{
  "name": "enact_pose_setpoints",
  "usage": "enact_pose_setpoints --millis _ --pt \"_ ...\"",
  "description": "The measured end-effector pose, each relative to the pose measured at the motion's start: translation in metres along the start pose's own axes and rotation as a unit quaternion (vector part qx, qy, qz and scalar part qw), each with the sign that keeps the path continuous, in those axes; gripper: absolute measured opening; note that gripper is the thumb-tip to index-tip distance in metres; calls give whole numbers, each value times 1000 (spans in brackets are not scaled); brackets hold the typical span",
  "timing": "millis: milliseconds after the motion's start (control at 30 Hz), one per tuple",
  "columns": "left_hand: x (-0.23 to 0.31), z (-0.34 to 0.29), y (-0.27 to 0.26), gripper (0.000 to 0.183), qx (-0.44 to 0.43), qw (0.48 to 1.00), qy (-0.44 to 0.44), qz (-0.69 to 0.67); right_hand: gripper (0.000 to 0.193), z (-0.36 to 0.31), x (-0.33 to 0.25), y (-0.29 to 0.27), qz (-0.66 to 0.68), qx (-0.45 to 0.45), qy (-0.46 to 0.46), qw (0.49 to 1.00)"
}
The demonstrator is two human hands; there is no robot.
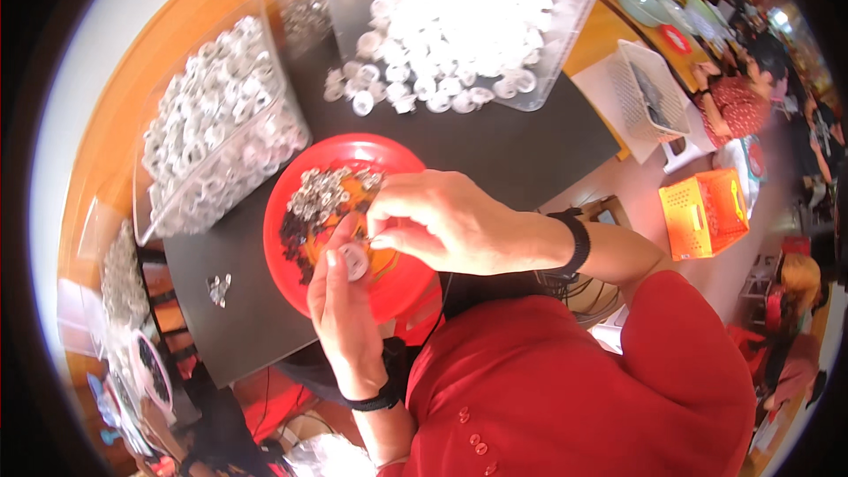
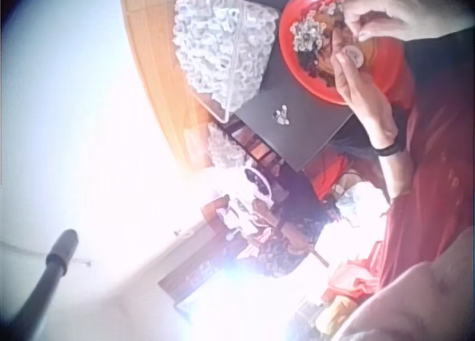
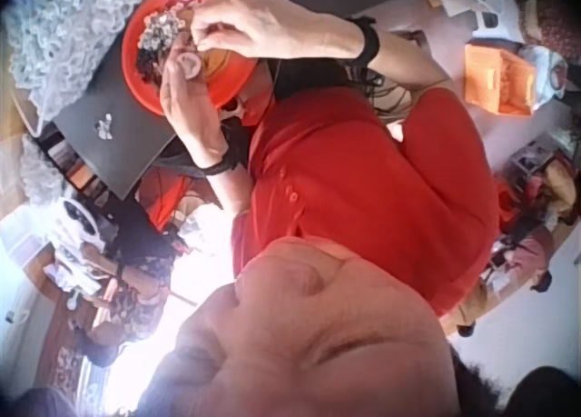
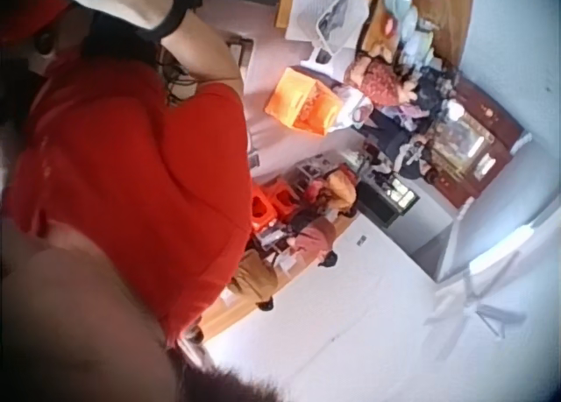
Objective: Assembling small plastic and metal components at a workbench.
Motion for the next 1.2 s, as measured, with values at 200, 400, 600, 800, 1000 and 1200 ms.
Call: enact_pose_setpoints --millis 200,400,600,800,1000,1200 --pt "-2 -2 3 54 -59 989 -51 -129 9 0 7 16 14 7 32 999" --pt "-8 1 -2 49 -71 984 -45 -155 7 2 3 18 23 -6 -21 1000" --pt "-14 3 -10 25 -91 968 -57 -229 10 2 0 23 -63 -21 -69 995" --pt "-16 4 -13 19 -53 973 -48 -220 16 4 -2 22 -160 -19 -167 973" --pt "-16 4 -10 18 -49 976 -46 -207 29 1 1 19 -172 -21 -198 965" --pt "-16 5 -10 18 -72 976 -29 -202 22 0 1 17 -140 -21 -161 977"
Point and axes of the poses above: each hand's wrist, its own z-axis towards the middle knuckle, its own y-axis out of the palm, x = y × z, the point moved 3 cm from there along z, towards the middle knuckle, and after that the axes turned 4 degrees about -z, right-handed, at the moved point
